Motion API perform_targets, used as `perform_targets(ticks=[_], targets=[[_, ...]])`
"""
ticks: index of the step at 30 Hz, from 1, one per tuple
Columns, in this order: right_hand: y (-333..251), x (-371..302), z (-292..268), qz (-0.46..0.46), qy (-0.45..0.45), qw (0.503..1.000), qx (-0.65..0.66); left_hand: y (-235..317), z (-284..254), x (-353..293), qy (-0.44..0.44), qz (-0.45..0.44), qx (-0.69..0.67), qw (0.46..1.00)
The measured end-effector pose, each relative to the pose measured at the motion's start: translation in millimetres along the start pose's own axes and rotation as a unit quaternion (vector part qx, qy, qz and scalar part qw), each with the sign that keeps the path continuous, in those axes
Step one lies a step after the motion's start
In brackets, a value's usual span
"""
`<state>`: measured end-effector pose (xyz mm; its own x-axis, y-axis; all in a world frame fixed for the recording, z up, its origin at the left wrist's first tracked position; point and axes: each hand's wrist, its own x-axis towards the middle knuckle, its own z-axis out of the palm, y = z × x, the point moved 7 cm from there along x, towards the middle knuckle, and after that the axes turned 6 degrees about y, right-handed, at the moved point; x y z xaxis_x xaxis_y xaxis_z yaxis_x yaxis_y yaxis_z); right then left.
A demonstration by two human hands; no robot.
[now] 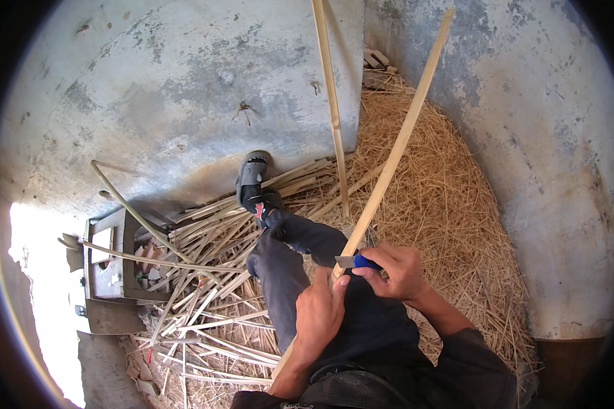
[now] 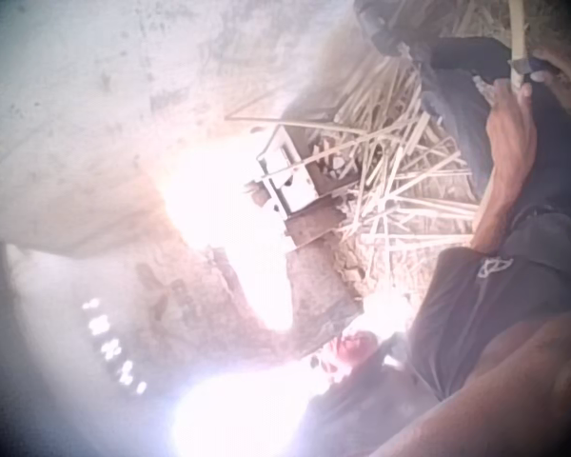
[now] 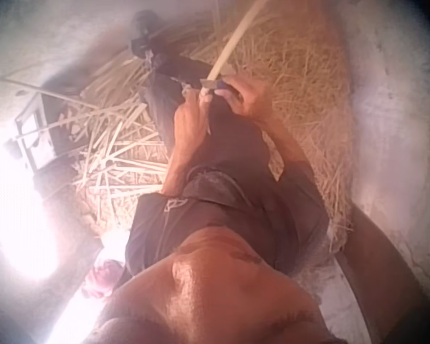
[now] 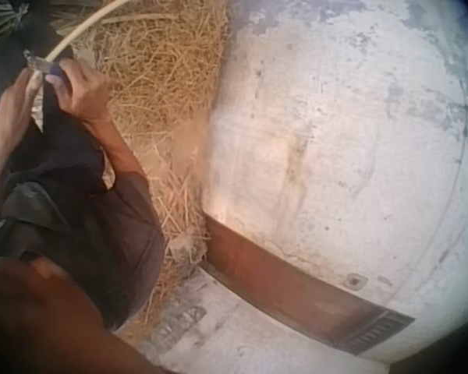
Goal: The person sits on a straw-covered floor and uses a knife to shave thin strips from a long bamboo pole. They hold the pole with one hand and scrape the blade along its length to remove the outer layer, occasionally rotating the pole to work on different sides.
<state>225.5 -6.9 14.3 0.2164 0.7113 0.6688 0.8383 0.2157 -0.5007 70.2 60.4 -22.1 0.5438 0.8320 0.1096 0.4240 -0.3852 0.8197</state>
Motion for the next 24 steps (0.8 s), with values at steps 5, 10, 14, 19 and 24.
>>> perform_targets(ticks=[5, 10, 14, 19, 24], targets=[[3.0, 1.1, -2.0, -0.004, -0.008, 1.0, -0.026, -3.3, 0.9, -0.6, -0.01, -0.006, 0.009, 1.0], [3.0, 3.3, -3.6, -0.02, -0.009, 0.999, -0.045, -4.7, 1.0, -1.5, -0.021, -0.017, 0.014, 1.0], [9.3, 3.9, -5.5, -0.014, 0.013, 0.999, -0.045, -4.7, -0.4, -3.5, -0.017, -0.009, 0.014, 1.0], [4.9, 7.7, -8.8, -0.021, -0.005, 0.998, -0.067, -6.4, -1.3, -6.6, -0.022, -0.02, 0.014, 0.999], [40.7, 20.5, -26.4, 0.027, 0.072, 0.994, -0.076, -17.5, -2.4, -20.9, -0.039, -0.045, 0.026, 0.998]])
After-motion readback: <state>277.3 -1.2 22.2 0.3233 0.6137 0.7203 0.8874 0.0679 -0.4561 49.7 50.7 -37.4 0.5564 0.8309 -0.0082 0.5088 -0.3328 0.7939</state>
